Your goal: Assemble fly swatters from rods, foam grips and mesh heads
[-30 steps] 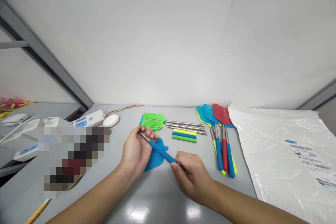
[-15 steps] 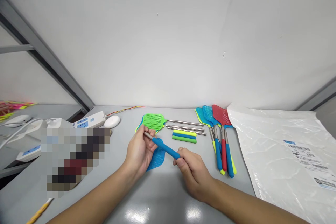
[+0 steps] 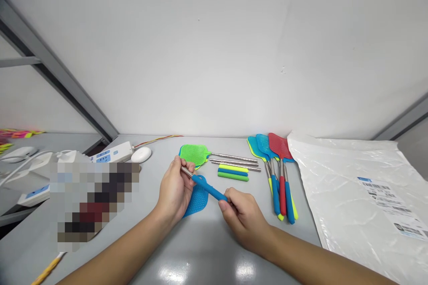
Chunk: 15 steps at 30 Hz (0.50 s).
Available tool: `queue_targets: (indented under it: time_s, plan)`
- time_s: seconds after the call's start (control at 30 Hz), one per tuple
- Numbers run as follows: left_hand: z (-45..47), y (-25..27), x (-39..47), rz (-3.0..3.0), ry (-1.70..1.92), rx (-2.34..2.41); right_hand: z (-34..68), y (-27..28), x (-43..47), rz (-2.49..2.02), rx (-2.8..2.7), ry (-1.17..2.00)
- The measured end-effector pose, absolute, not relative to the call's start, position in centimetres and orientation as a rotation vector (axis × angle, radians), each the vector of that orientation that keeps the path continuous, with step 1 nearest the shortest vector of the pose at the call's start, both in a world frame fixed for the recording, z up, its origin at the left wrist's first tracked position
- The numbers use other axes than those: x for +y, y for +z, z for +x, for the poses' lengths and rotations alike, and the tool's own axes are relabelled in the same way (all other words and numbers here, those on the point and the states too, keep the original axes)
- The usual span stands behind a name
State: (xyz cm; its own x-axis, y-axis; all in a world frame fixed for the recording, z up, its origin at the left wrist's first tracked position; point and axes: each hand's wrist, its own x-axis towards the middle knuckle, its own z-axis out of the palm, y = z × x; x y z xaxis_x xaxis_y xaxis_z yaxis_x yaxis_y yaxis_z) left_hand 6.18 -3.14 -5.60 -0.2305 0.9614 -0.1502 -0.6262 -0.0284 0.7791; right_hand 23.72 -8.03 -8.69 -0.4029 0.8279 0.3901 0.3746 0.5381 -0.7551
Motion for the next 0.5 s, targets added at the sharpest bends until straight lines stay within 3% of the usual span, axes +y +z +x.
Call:
queue_targets:
  time_s: [0.5]
  plan:
    - [6.38,-5.67,-3.66,0.526,1.558,0.866,23.83,-8.36,-8.06,-0.949,-1.884,0.752]
